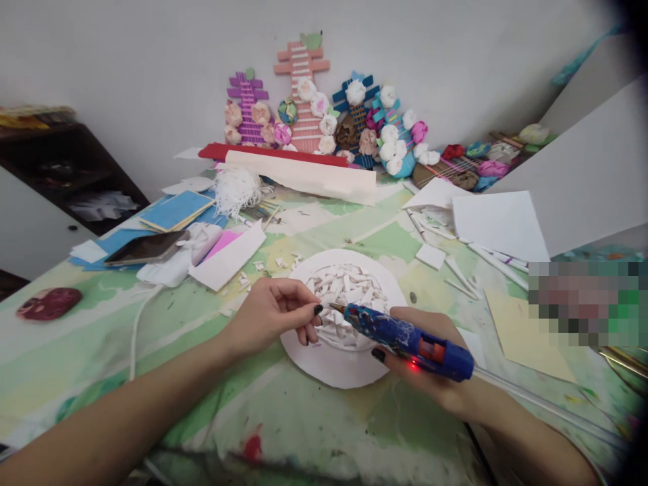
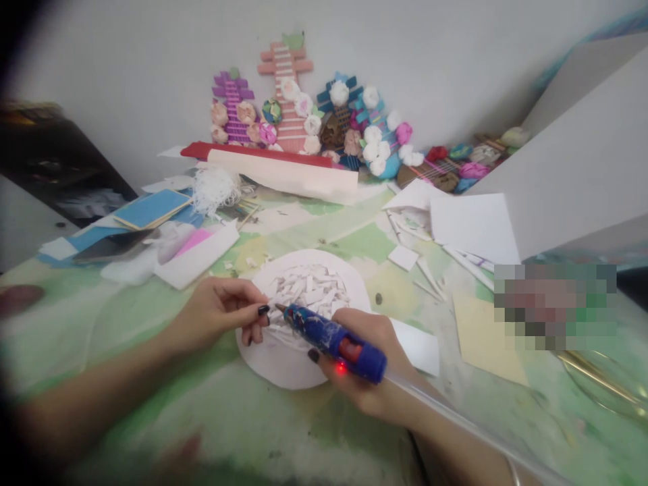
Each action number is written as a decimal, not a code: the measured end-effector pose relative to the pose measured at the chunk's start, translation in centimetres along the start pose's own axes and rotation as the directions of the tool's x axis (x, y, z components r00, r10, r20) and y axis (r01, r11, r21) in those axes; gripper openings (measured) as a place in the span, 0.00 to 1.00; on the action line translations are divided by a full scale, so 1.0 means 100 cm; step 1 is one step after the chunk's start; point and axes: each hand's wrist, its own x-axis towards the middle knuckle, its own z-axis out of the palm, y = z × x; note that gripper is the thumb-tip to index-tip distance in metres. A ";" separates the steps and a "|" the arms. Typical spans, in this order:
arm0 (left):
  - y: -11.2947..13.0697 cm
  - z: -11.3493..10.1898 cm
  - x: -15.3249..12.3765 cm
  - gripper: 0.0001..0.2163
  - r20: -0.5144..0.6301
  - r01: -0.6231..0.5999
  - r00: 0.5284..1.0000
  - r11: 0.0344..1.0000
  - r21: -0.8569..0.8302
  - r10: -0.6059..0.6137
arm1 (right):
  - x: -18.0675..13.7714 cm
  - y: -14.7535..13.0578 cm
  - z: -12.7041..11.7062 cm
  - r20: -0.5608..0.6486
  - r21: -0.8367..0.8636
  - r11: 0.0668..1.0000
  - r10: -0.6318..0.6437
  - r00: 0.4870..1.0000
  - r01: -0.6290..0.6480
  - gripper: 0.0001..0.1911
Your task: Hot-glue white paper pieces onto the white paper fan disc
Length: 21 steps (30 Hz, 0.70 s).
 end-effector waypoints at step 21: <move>-0.003 -0.005 -0.001 0.04 -0.004 -0.017 1.000 0.997 -0.081 0.017 | -0.002 -0.003 -0.004 -0.022 -0.064 0.997 -0.051 0.998 0.050 0.06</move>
